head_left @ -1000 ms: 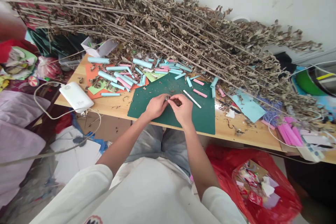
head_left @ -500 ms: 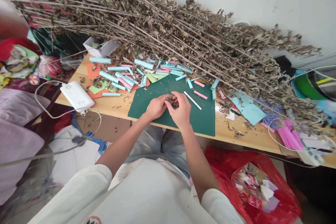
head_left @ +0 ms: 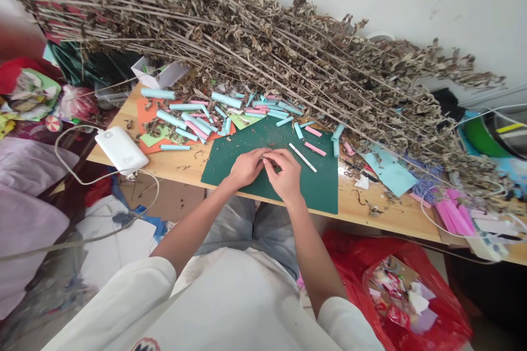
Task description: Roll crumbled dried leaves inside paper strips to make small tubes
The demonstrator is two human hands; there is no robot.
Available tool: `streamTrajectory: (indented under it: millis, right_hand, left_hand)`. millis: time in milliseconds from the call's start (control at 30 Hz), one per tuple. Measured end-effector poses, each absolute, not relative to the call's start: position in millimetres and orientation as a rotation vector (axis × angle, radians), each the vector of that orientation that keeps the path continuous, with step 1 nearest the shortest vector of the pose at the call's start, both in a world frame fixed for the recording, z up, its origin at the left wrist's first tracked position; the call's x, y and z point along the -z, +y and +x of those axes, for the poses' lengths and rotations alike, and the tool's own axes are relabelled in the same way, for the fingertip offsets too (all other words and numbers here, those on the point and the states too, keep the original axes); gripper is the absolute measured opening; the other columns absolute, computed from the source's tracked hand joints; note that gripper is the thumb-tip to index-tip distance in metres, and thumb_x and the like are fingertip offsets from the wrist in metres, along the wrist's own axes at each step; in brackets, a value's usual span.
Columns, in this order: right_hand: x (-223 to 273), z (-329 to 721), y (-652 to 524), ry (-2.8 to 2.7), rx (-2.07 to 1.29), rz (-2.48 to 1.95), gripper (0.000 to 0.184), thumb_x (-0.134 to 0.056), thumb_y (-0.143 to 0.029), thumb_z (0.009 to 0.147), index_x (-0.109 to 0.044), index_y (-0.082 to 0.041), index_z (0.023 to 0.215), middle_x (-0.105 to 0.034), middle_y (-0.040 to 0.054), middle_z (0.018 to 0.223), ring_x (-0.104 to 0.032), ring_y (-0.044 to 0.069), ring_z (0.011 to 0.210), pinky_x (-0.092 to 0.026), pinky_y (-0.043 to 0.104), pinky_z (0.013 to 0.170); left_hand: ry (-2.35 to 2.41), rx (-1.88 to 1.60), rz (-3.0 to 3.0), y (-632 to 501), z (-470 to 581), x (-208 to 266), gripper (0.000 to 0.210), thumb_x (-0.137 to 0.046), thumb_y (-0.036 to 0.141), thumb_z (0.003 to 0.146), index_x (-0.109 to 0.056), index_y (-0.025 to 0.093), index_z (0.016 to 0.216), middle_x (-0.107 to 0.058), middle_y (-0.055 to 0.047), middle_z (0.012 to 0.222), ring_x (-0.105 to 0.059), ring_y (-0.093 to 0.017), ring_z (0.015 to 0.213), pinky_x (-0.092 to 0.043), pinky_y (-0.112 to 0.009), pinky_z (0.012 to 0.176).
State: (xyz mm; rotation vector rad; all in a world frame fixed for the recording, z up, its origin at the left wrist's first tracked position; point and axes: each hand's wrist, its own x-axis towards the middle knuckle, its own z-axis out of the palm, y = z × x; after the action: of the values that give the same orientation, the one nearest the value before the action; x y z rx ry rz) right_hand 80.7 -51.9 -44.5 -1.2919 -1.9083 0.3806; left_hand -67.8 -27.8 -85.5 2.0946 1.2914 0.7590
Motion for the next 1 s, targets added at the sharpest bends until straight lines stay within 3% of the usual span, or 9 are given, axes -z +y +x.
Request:
streamTrajectory:
  millis: [133, 300, 533, 733, 900, 1000]
  right_hand:
    - [49, 79, -50, -2.012, -0.189, -1.288, 0.017, -0.054, -0.023, 0.091, -0.070, -0.021, 0.096, -0.067, 0.0097, 0.098, -0.060, 0.022, 0.096, -0.051, 0.037, 0.088]
    - [51, 74, -49, -1.870, -0.217, -1.336, 0.014, -0.060, -0.029, 0.089, -0.072, -0.023, 0.090, -0.068, 0.0069, 0.090, -0.061, 0.020, 0.088, -0.052, 0.035, 0.082]
    - [46, 68, -52, -1.705, -0.341, -1.386, 0.015, -0.057, -0.022, 0.087, -0.072, -0.021, 0.087, -0.070, 0.0066, 0.090, -0.064, 0.020, 0.087, -0.053, 0.035, 0.083]
    - [51, 70, -49, -1.549, -0.567, -1.429, 0.021, -0.060, -0.025, 0.085, -0.067, -0.021, 0.104, -0.072, 0.0044, 0.093, -0.066, 0.018, 0.086, -0.053, 0.032, 0.082]
    - [53, 71, -47, -1.542, -0.601, -1.475, 0.016, -0.059, -0.032, 0.086, -0.068, -0.020, 0.090, -0.070, 0.0047, 0.087, -0.064, 0.017, 0.076, -0.053, 0.030, 0.072]
    - [50, 72, -51, -1.707, -0.397, -1.447, 0.017, -0.055, -0.030, 0.090, -0.070, -0.021, 0.089, -0.069, 0.0061, 0.090, -0.063, 0.019, 0.085, -0.051, 0.033, 0.078]
  left_hand:
    - [1.284, -0.772, 2.088, -28, -68, 85, 0.036, -0.043, 0.025, 0.094, -0.056, 0.023, 0.128, -0.065, -0.006, 0.125, -0.063, -0.023, 0.109, -0.051, -0.032, 0.090]
    - [1.261, -0.790, 2.079, -29, -67, 84, 0.033, -0.041, 0.028, 0.096, -0.058, 0.022, 0.124, -0.066, -0.007, 0.121, -0.064, -0.023, 0.107, -0.051, -0.031, 0.089]
    - [1.293, -0.805, 2.090, -28, -66, 87, 0.032, -0.040, 0.026, 0.097, -0.058, 0.021, 0.122, -0.066, -0.007, 0.121, -0.064, -0.022, 0.107, -0.050, -0.030, 0.089]
    - [1.338, -0.738, 2.125, -28, -66, 87, 0.031, -0.040, 0.031, 0.098, -0.059, 0.021, 0.120, -0.067, -0.007, 0.116, -0.065, -0.023, 0.105, -0.051, -0.031, 0.087]
    - [1.321, -0.761, 2.097, -27, -66, 87, 0.032, -0.039, 0.034, 0.099, -0.058, 0.021, 0.121, -0.066, -0.007, 0.119, -0.064, -0.022, 0.109, -0.051, -0.031, 0.090]
    - [1.298, -0.779, 2.086, -28, -67, 89, 0.032, -0.039, 0.033, 0.099, -0.058, 0.022, 0.123, -0.066, -0.006, 0.121, -0.063, -0.022, 0.110, -0.050, -0.032, 0.092]
